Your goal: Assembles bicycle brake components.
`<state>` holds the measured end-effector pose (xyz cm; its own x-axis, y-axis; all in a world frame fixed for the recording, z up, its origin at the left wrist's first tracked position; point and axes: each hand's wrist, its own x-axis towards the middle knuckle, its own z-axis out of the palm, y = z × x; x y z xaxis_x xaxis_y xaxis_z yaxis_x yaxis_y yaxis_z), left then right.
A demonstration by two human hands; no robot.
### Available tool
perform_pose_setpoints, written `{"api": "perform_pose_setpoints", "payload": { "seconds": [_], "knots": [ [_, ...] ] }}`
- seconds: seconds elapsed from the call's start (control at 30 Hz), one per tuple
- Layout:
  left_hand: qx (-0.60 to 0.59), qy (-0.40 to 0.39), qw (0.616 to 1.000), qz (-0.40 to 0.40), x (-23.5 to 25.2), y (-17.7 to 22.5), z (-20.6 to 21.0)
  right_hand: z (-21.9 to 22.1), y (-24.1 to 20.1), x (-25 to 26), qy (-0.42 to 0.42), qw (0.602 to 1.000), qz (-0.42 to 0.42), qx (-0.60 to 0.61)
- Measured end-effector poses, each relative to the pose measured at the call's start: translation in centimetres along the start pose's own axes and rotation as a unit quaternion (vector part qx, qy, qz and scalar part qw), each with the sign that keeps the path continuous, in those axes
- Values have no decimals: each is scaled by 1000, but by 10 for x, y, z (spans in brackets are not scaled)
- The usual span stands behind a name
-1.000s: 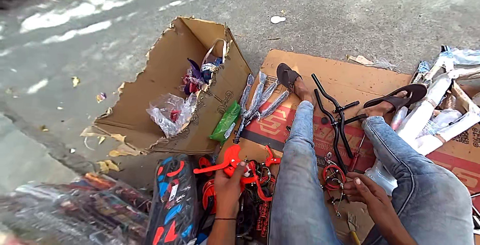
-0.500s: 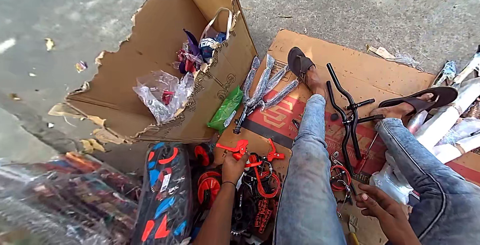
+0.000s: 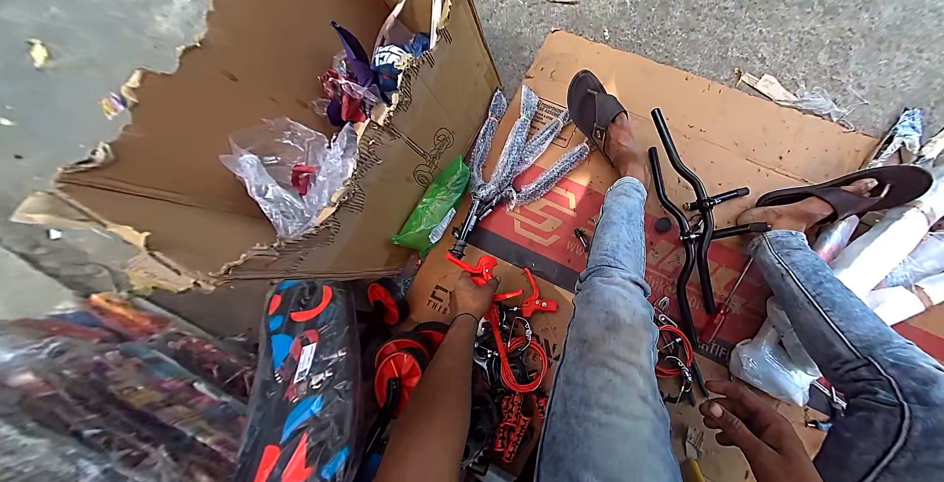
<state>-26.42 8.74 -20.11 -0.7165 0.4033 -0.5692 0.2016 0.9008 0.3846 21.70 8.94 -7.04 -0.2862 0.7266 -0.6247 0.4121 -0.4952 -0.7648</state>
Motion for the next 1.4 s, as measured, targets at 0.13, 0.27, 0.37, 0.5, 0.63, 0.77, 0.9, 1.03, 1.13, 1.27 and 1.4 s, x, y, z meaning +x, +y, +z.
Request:
{"api": "perform_pose_setpoints", "payload": {
  "seconds": [0.13,0.27,0.37,0.5,0.63,0.77,0.9,1.03,1.13,1.27,1.4],
  "knots": [
    [84,-25,996,-3,8,13,6,2,0,1,-10,1000,6,0],
    [128,-30,991,7,17,18,16,3,0,2,-14,1000,12,-3],
    [161,-42,986,12,27,16,20,3,2,3,-10,1000,15,-6],
    [185,-52,981,32,35,8,23,4,5,4,-22,999,11,-25],
    [186,-65,979,42,42,-1,26,4,7,4,-34,998,0,-44],
    [193,-53,979,40,35,-5,27,5,7,4,-36,998,-8,-56],
    [192,39,977,86,12,-1,32,3,8,5,-35,997,-13,-60],
    [217,108,937,250,-27,-4,50,3,8,4,-41,997,-14,-61],
    [243,123,895,353,-57,-17,78,4,8,4,-45,997,-14,-60],
    [182,213,932,232,-53,-27,90,3,9,3,-46,997,-9,-68],
    [166,168,966,107,-29,-18,55,3,10,3,-45,996,-8,-71]
  ]
}}
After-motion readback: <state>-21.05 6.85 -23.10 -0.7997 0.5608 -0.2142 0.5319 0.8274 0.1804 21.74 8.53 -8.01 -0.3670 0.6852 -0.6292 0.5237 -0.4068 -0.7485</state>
